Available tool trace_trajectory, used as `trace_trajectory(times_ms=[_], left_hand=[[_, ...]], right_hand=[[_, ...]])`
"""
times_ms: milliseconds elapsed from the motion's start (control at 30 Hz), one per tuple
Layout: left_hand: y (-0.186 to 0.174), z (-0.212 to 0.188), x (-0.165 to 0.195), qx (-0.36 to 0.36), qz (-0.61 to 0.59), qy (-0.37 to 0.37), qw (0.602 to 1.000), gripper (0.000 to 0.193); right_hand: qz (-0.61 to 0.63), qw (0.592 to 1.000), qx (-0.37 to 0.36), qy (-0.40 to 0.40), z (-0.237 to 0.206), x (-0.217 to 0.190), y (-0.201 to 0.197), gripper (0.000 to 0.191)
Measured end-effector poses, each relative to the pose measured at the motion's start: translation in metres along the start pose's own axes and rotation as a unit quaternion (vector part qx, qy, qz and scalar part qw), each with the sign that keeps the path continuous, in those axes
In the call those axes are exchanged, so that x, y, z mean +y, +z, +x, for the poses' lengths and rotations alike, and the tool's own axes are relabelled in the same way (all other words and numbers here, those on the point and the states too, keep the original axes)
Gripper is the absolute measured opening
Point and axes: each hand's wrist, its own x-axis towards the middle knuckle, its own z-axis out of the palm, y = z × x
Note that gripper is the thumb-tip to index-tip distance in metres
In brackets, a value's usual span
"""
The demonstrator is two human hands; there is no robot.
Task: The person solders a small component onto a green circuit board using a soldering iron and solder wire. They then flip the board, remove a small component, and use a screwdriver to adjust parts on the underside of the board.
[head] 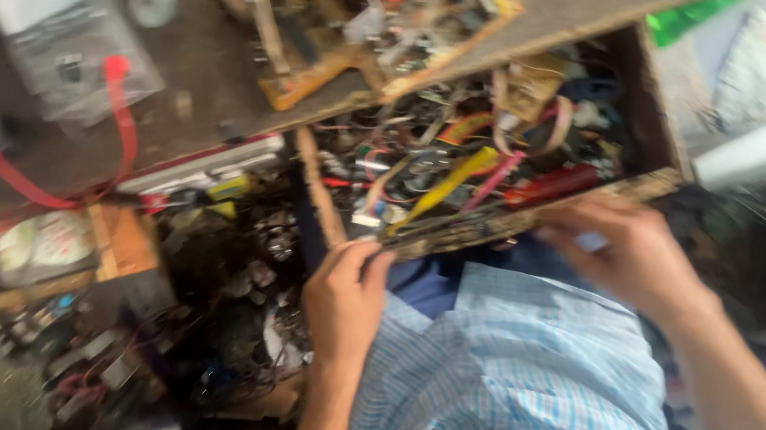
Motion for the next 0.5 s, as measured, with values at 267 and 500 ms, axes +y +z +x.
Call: trace_trajectory(times_ms=[267, 500], left_hand=[[0.023, -0.003, 0.002, 0.036, -0.024, 0.003, 0.999, 0.015], [0.034, -0.01, -0.002, 0.056, -0.041, 0.013, 0.998, 0.012]], right_hand=[[-0.287, 0.943, -0.075, -0.148, 0.07, 0.041, -0.003, 0.034], [-0.379, 0.912, -0.119, -0.101, 0.074, 0.065, -0.005, 0.044]])
